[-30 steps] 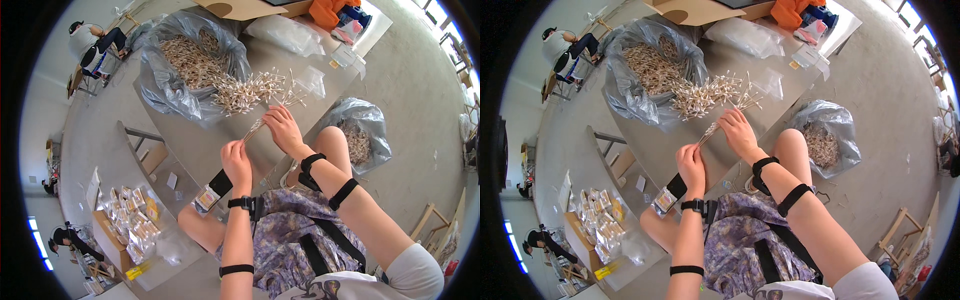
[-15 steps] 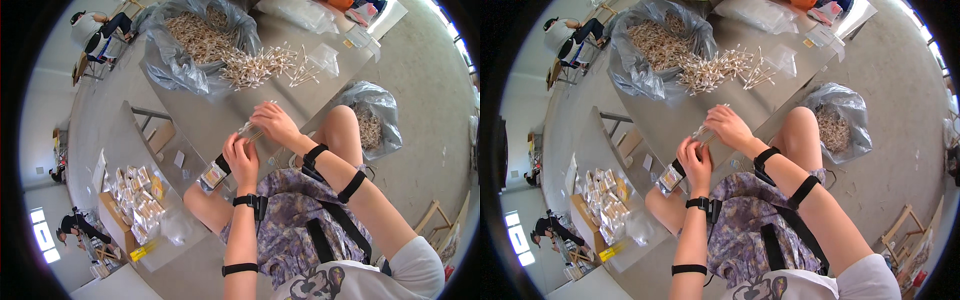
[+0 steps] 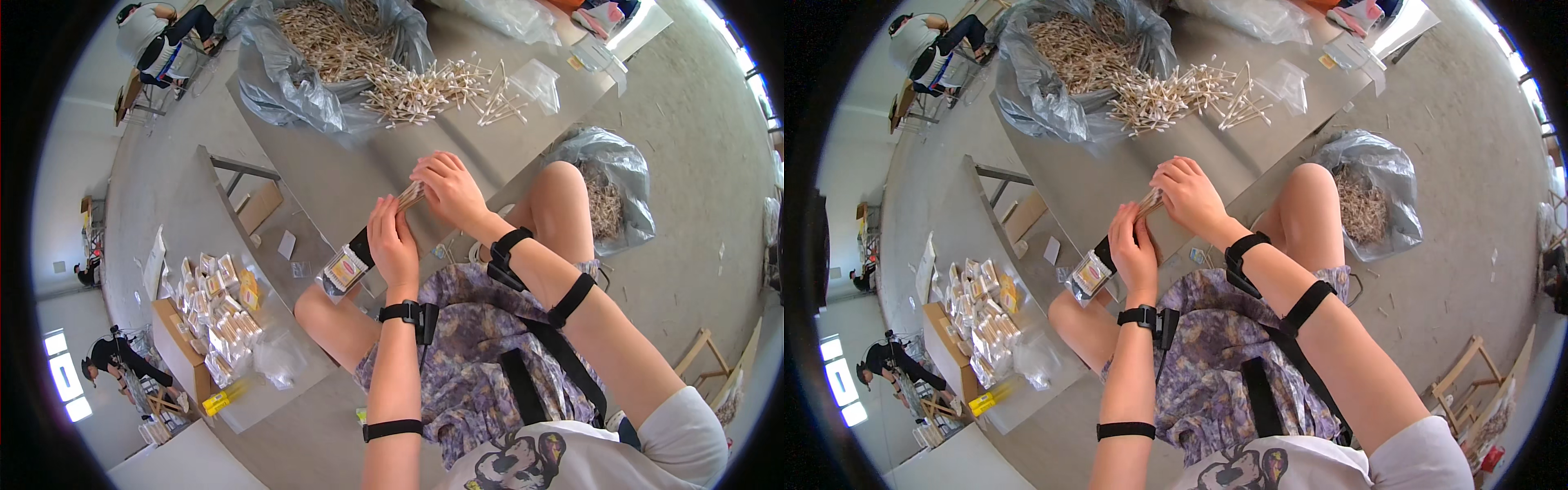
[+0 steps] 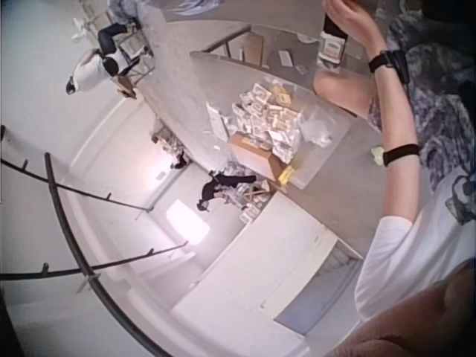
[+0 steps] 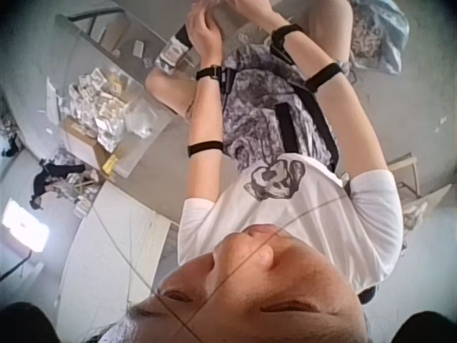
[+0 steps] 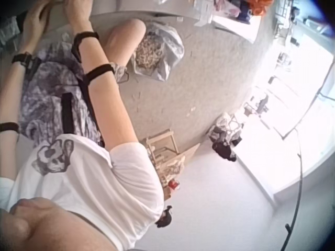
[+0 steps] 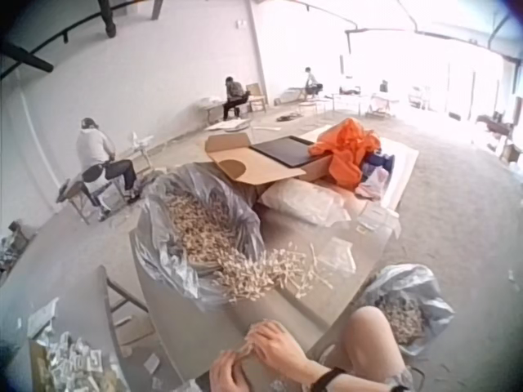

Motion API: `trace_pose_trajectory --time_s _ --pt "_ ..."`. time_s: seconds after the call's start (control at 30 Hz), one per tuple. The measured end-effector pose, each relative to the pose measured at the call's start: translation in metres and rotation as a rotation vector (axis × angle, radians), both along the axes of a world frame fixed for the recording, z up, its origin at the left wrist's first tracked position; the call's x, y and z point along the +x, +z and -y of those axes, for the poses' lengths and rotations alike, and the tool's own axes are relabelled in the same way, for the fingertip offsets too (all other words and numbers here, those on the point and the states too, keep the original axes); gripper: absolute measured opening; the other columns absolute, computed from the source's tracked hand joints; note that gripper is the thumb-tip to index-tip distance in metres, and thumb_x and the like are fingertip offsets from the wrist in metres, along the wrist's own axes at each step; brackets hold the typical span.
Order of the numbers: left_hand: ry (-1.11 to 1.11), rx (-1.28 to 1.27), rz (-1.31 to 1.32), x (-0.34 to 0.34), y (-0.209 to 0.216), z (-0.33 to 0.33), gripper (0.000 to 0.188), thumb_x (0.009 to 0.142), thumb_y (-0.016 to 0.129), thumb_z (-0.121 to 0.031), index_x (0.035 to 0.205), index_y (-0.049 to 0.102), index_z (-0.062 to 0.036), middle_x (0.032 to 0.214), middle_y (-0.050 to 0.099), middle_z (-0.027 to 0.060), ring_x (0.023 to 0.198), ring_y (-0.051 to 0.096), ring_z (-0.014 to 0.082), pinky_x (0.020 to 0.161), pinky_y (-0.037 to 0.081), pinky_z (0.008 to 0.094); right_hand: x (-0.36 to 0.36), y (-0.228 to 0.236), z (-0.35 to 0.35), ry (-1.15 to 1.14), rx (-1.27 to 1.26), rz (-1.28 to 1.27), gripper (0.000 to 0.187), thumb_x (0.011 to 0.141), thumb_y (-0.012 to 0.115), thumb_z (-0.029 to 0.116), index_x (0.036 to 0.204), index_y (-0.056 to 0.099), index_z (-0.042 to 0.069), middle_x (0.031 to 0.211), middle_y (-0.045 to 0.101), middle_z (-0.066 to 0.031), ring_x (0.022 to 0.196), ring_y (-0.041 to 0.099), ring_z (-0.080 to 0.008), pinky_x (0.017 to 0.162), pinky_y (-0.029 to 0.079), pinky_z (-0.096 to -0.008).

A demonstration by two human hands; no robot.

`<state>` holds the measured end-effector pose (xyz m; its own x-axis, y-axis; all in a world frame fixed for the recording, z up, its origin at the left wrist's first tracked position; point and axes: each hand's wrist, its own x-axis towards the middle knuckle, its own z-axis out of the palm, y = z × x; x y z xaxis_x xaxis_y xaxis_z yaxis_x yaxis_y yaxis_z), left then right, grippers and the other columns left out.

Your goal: Counting cotton swabs and putting them into a small packaging box.

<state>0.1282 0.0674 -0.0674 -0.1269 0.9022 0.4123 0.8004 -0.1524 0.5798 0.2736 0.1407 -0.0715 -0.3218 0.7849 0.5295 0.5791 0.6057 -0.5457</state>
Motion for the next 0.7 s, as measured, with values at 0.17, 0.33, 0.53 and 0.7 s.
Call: trace_pose_trajectory --time_s 0.17,0.33,0.53,0.7 --pt "0.035 0.038 -0.014 0.0012 -0.0007 -0.0001 0.023 0.095 0.061 -0.006 0.116 0.068 -0.0008 0.12 0.068 0.0135 0.12 0.06 0.0334 0.099 0.048 0.043 -0.0006 -0.0029 -0.0006 -0.033 0.001 -0.017 0.017 0.078 0.066 0.002 0.094 0.069 0.006 0.104 0.065 -0.0038 0.109 0.059 -0.0239 0.103 0.045 -0.0399" --pt "0.068 0.061 -0.032 -0.0027 -0.0035 0.0015 0.02 0.093 0.063 -0.005 0.11 0.071 -0.0001 0.114 0.07 0.0115 0.112 0.062 0.0308 0.096 0.049 0.0411 -0.0015 -0.0008 0.0004 -0.062 -0.016 -0.018 0.019 0.078 0.065 0.002 0.095 0.072 0.007 0.105 0.065 -0.0027 0.109 0.059 -0.0239 0.103 0.044 -0.0393" --pt "0.143 0.063 -0.035 -0.0005 -0.0027 0.0019 0.017 0.092 0.064 -0.004 0.106 0.072 -0.0004 0.111 0.071 0.0096 0.106 0.061 0.0288 0.094 0.049 0.0399 -0.0037 -0.0024 -0.0012 -0.328 -0.017 -0.056 0.023 0.078 0.065 0.001 0.097 0.074 0.009 0.097 0.062 -0.0032 0.103 0.057 -0.025 0.101 0.043 -0.0396" --pt "0.127 0.068 -0.032 -0.0016 -0.0017 0.0015 0.016 0.091 0.064 -0.003 0.105 0.072 -0.0008 0.111 0.071 0.0091 0.107 0.061 0.0288 0.094 0.049 0.04 -0.004 -0.0028 -0.0024 -0.345 -0.025 -0.061 0.023 0.078 0.065 0.0 0.097 0.072 0.011 0.095 0.061 -0.0033 0.1 0.057 -0.0248 0.097 0.043 -0.0399"
